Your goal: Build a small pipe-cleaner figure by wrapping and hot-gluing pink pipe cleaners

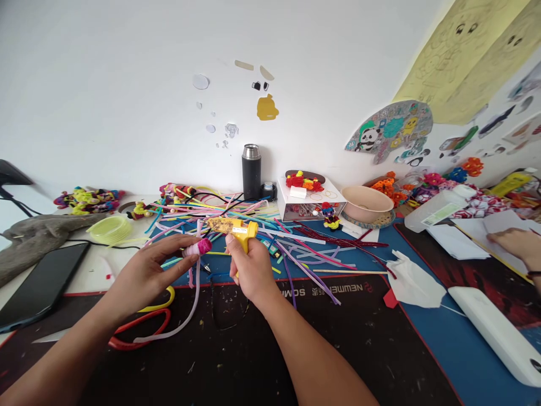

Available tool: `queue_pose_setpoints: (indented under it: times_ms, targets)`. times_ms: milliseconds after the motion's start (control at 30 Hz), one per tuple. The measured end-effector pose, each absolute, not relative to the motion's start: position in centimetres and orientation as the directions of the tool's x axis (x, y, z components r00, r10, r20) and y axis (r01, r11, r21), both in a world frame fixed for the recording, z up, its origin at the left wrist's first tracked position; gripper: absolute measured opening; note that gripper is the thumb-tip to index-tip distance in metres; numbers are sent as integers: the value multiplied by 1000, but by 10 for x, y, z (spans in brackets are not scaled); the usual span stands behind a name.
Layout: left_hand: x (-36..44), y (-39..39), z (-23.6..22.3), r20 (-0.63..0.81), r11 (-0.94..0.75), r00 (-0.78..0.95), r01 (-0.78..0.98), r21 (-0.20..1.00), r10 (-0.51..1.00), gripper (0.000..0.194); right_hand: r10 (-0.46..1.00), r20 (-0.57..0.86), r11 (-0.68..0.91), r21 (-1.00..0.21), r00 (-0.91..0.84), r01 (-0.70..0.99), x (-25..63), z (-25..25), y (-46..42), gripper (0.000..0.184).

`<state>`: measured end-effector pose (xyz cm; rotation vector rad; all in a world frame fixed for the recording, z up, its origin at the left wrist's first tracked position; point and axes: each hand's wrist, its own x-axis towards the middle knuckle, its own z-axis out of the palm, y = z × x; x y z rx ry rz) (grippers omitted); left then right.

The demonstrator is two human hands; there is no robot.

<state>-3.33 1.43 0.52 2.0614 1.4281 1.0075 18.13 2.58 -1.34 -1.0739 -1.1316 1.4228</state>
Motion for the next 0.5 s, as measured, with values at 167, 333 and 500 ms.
queue_pose_setpoints:
  times_ms: [167,333,500]
  targets:
    - [-34,13,6,313,-360,188,621,696,931,44,990,-59,-78,-984,-126,-159,182,-13,26,58]
    - [-34,13,5,309,-341,166,632,696,937,49,989,-65,-86,-985,-132,-153,182,-12,26,58]
    - [-34,13,5,319,-355,173,621,699,932,46,988,-59,-79,-986,-139,-145,182,-14,25,58]
